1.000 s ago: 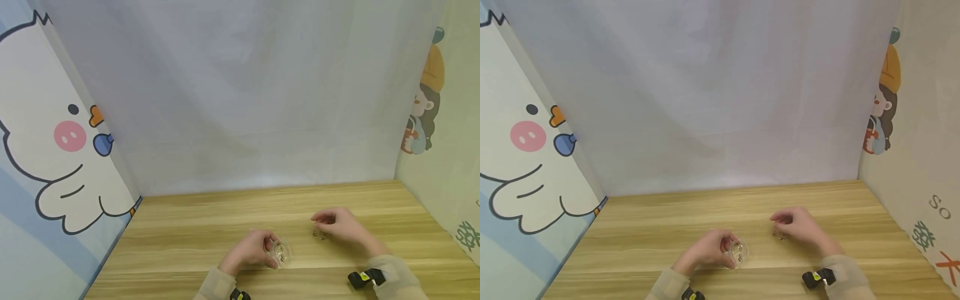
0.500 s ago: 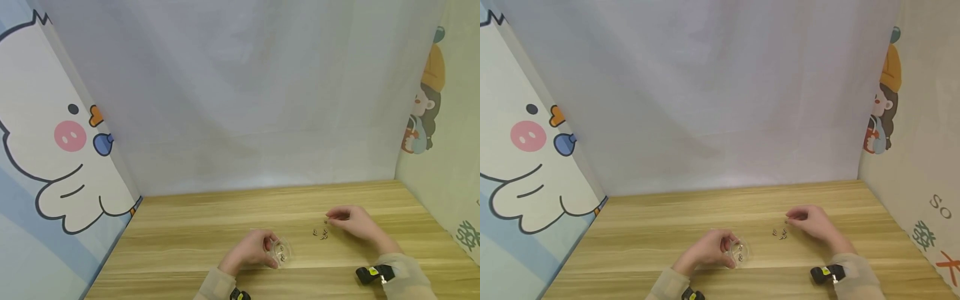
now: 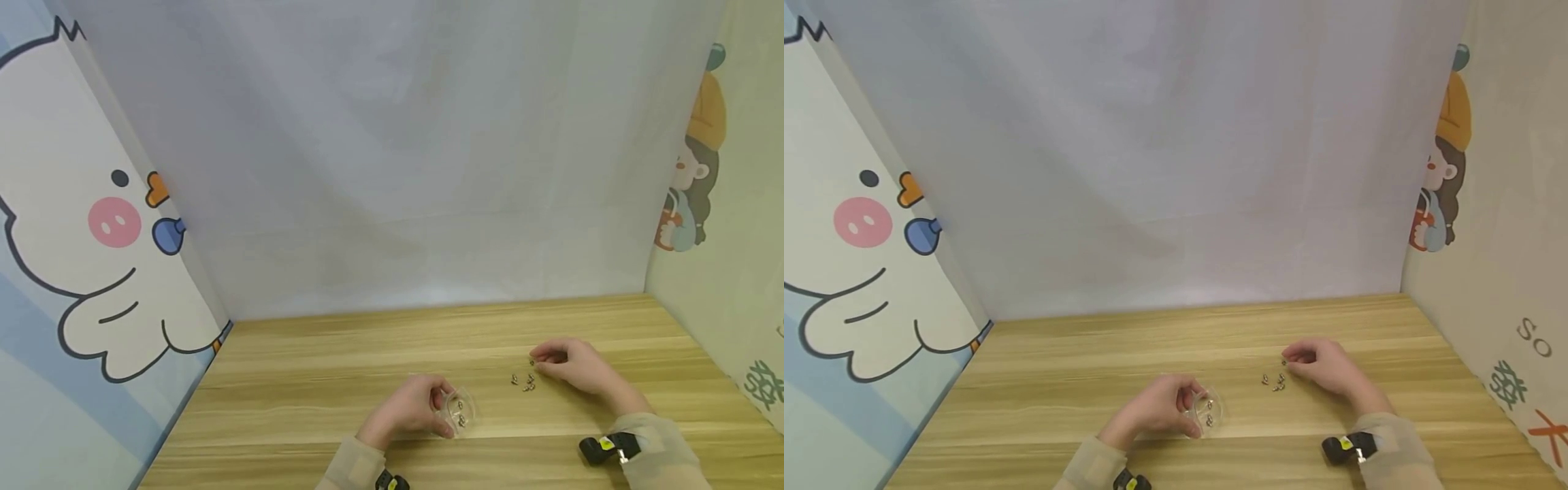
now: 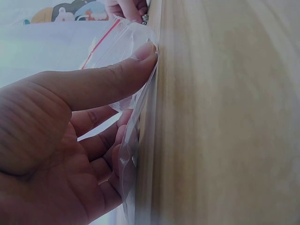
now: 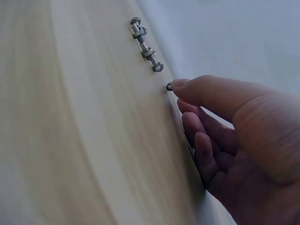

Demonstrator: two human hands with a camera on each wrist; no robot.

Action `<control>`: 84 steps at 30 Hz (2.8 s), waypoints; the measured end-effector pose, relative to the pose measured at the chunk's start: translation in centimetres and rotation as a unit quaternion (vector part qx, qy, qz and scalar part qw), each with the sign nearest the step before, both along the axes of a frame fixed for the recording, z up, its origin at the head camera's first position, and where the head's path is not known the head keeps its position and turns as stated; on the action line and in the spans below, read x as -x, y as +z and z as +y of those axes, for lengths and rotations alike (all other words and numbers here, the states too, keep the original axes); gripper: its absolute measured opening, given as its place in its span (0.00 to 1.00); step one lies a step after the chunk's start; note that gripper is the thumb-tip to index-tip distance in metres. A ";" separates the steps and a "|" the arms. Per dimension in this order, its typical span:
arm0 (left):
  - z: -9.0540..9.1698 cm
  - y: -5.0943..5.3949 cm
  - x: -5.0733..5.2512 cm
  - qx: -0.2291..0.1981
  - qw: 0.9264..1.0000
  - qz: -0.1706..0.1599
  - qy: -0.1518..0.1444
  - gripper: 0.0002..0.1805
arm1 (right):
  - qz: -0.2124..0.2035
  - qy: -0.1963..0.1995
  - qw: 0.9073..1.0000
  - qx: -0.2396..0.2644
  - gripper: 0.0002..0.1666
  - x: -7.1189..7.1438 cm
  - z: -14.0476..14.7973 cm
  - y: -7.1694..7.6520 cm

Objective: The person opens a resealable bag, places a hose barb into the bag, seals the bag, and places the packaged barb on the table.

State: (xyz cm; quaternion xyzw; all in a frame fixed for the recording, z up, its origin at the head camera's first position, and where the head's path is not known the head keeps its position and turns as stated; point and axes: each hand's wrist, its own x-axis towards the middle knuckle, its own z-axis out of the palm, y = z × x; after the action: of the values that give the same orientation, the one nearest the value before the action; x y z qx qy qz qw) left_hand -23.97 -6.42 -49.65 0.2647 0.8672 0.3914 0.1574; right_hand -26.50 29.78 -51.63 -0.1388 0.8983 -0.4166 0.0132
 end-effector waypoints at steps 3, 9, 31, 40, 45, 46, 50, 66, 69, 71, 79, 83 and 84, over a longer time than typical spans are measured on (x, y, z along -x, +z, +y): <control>0.0 0.0 0.0 0.000 1.000 -0.001 0.001 0.30 | 0.001 0.000 1.000 -0.004 0.17 0.0 0.0 -0.1; 0.0 0.1 -0.1 -0.003 1.000 -0.004 0.003 0.30 | 0.000 -0.006 1.000 -0.019 0.15 0.0 -0.3 -0.1; 0.0 0.2 -0.3 -0.012 1.000 -0.006 0.005 0.30 | 0.008 -0.023 0.999 -0.041 0.13 -0.3 -1.1 0.1; -0.1 0.1 -0.3 -0.008 1.000 -0.001 0.006 0.31 | 0.009 -0.029 0.999 -0.046 0.10 -0.2 -1.4 0.1; -0.1 0.1 -0.3 -0.011 1.000 -0.001 0.009 0.31 | 0.011 -0.030 0.998 -0.045 0.11 -0.1 -1.6 0.2; -0.1 0.1 -0.3 -0.012 1.000 -0.002 0.010 0.31 | 0.011 -0.031 0.998 -0.045 0.11 -0.1 -1.6 0.2; -0.1 0.1 -0.3 -0.014 1.000 -0.006 0.013 0.31 | 0.013 -0.032 0.998 -0.048 0.12 -0.1 -1.6 0.3; -0.1 0.2 -0.3 -0.014 1.000 -0.006 0.009 0.31 | 0.016 -0.039 0.998 -0.053 0.09 -0.2 -1.8 0.3; -0.1 0.2 -0.3 -0.011 1.000 -0.004 0.008 0.30 | 0.015 -0.041 0.998 -0.052 0.08 -0.1 -1.8 0.2; -0.1 0.2 -0.3 -0.010 1.000 -0.002 0.009 0.30 | 0.014 -0.041 0.998 -0.051 0.07 -0.1 -1.8 0.2; -0.1 0.2 -0.3 -0.014 1.000 0.004 0.009 0.30 | 0.023 -0.036 0.998 -0.052 0.06 -0.1 -1.8 0.1; -0.1 0.2 -0.4 -0.017 1.000 0.002 0.010 0.30 | 0.027 -0.031 0.997 -0.059 0.06 -0.1 -1.7 0.2; -0.1 0.2 -0.4 -0.016 1.000 0.001 0.011 0.30 | 0.027 -0.030 0.997 -0.060 0.06 -0.2 -1.7 0.2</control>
State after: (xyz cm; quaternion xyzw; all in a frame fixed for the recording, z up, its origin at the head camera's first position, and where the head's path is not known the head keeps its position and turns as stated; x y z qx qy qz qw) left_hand -23.58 -6.49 -49.45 0.2585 0.8636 0.4068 0.1477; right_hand -26.35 28.12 -51.44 -0.1221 0.9254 -0.3584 -0.0150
